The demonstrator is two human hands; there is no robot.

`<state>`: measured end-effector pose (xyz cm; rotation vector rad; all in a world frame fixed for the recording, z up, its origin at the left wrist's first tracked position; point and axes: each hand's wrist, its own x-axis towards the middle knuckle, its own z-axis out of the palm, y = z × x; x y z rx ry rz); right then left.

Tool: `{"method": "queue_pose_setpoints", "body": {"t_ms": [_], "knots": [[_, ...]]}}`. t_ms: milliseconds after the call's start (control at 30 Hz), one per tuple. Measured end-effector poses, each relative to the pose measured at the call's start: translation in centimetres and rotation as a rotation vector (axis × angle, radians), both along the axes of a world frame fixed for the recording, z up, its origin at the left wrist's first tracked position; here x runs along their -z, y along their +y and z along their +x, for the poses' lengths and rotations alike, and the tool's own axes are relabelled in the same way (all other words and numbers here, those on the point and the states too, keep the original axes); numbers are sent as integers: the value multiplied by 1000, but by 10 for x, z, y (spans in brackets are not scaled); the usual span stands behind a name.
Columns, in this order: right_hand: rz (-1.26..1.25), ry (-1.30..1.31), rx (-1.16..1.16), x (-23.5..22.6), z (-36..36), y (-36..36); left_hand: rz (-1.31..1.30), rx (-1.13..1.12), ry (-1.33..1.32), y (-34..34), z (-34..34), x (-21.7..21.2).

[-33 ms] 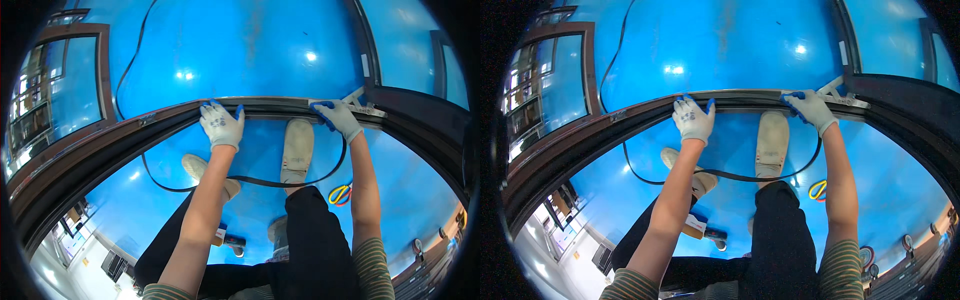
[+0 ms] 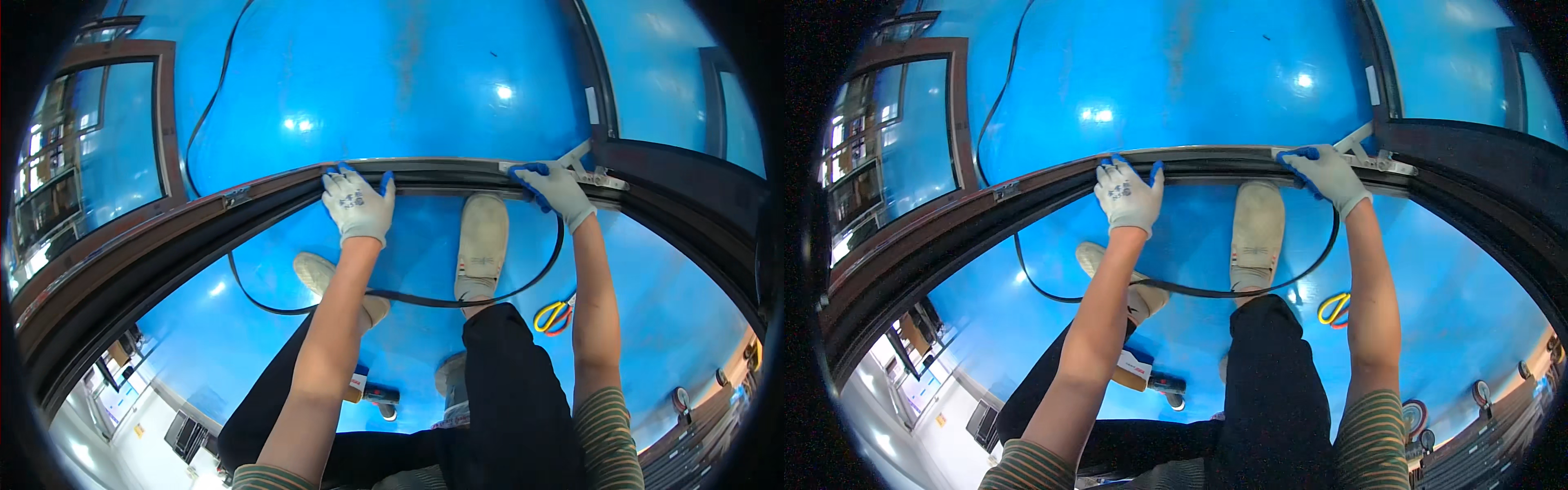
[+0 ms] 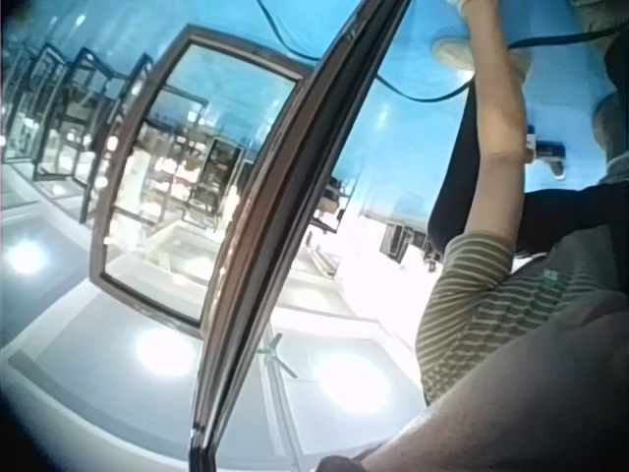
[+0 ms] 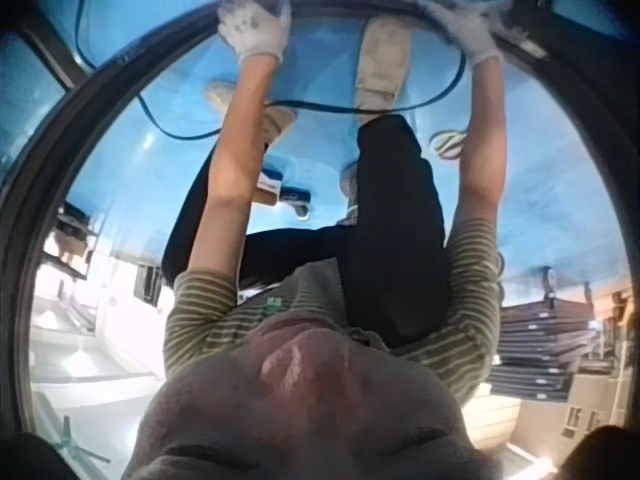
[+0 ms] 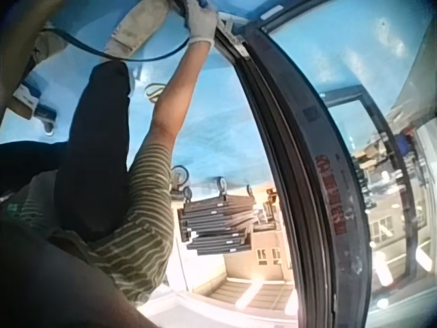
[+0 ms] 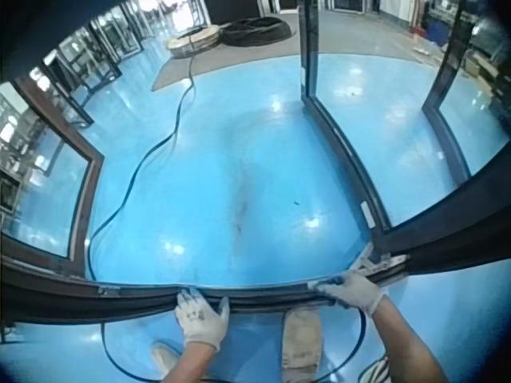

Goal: Installing a rubber gasket seal around the inner edge of a metal door or booth frame.

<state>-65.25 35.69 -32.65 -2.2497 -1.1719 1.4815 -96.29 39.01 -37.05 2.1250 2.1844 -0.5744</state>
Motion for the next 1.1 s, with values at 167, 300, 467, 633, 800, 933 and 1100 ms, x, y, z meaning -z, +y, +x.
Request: {"method": "queue_pose_setpoints", "body": {"t_ms": [167,300,467,633,800,933,1100], "knots": [[22,-46,-84,9,24,0,-51,-16,44,10,-2,-5],[230,-447,-325,38,2,-8,-72,-28,64,10,2,-6],[333,-412,-235,47,-9,-12,-80,-40,71,12,7,-9],[334,-496,-248,41,-20,-9,-95,-50,78,14,8,-8],[343,-534,-242,41,-23,-10,-110,-48,84,13,10,-9],[353,-588,-245,36,-27,-9,-105,-48,85,12,11,-10],[373,-593,-237,38,-27,-8,-90,-25,117,12,10,-8]]}}
